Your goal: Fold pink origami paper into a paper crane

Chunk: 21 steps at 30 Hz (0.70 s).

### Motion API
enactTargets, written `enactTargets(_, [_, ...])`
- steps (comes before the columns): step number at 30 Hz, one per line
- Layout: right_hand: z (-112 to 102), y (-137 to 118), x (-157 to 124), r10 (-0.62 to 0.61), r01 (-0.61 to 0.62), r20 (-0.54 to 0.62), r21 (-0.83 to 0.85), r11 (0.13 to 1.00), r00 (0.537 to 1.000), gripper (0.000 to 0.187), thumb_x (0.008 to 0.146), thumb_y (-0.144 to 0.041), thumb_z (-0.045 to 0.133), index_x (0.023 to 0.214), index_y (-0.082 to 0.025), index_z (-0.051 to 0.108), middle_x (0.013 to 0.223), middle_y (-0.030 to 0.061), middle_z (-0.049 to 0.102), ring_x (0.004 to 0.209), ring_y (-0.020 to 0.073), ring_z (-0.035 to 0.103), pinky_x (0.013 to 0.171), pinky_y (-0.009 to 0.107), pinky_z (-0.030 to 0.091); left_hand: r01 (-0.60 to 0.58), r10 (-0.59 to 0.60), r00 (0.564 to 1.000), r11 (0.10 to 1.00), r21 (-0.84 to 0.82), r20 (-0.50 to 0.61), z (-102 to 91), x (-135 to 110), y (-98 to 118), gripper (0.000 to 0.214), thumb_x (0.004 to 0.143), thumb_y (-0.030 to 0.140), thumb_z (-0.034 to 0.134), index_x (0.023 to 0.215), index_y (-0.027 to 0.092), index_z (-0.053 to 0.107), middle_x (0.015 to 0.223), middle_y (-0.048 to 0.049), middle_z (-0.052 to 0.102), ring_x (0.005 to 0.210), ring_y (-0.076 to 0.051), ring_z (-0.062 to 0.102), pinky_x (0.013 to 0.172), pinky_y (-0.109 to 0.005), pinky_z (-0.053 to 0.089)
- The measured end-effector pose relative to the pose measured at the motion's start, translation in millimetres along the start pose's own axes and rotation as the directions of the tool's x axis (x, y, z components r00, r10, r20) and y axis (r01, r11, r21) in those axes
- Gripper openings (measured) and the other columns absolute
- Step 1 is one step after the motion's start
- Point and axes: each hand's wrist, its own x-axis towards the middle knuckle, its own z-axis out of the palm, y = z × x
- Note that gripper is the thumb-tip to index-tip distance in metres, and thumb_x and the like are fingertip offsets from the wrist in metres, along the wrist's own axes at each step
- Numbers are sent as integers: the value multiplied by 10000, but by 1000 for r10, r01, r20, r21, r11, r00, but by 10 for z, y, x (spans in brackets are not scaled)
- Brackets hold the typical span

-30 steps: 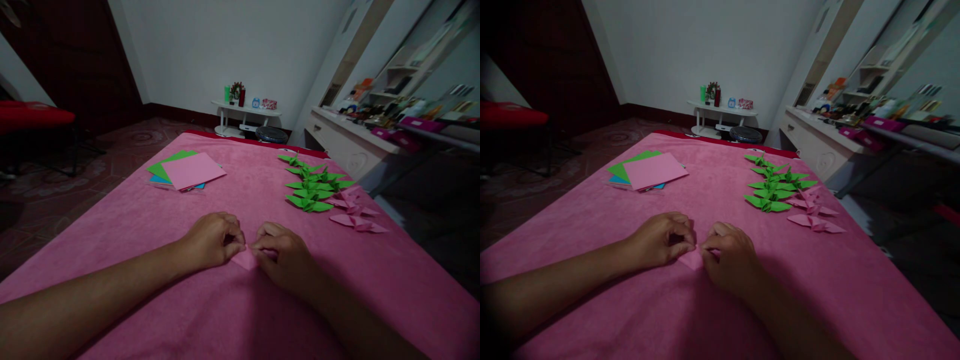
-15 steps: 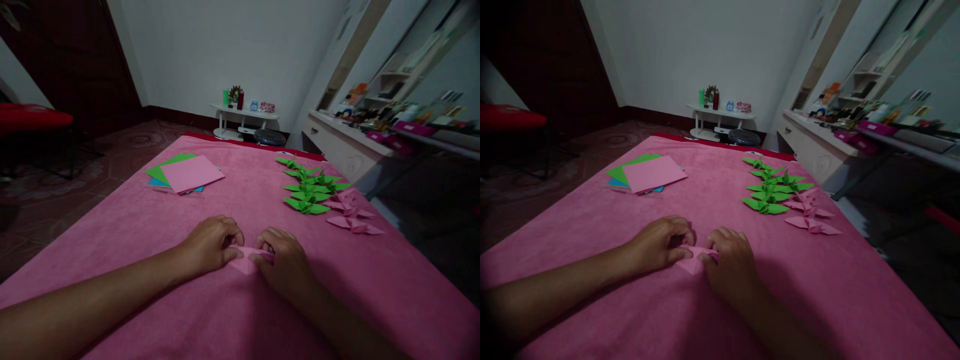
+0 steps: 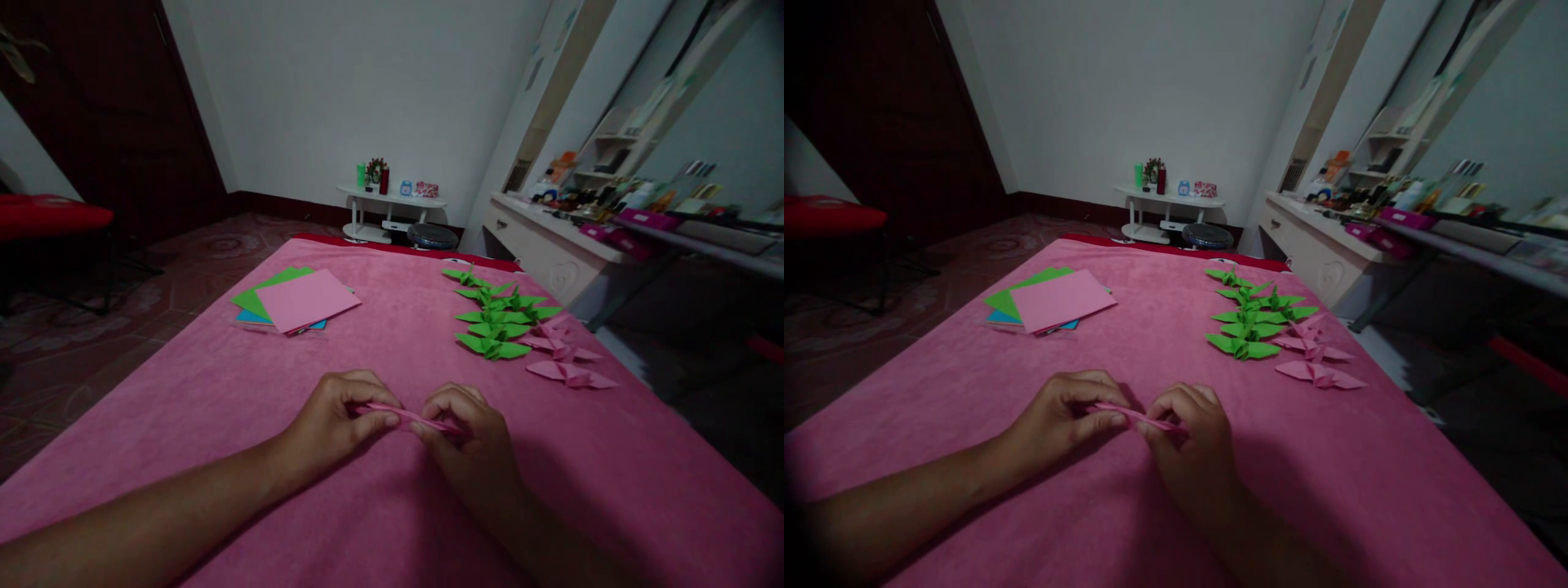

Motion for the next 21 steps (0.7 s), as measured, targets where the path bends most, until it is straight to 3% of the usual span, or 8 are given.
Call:
enactTargets(7, [-16, 7, 10, 77, -83, 63, 95, 992, 995, 24, 717, -207, 643, 707, -198, 623, 685, -4, 624, 694, 163, 568, 654, 273, 401, 165, -167, 985, 984, -65, -30, 7, -8, -13, 162, 761, 269, 631, 756, 127, 709, 732, -62, 655, 695, -151, 589, 639, -256, 453])
enactTargets(13, [-22, 27, 18, 78, -81, 41, 73, 994, 996, 43, 722, -227, 662, 692, -200, 644, 688, 3, 639, 706, 169, 583, 665, 277, 419, 257, -261, 965, 958, -130, -19, 21, -14, -5, 190, 751, 287, 630, 736, 108, 694, 684, -56, 650, 656, -153, 582, 601, -250, 442])
enactTargets(21, [-6, 53, 33, 44, -51, 68, 101, 994, 997, 25, 714, -230, 689, 709, -212, 674, 688, 4, 659, 708, 169, 599, 683, 281, 437, 114, -116, 992, 992, -58, -38, 25, -12, 4, 167, 742, 249, 645, 849, 141, 714, 805, -68, 686, 749, -164, 614, 692, -271, 468])
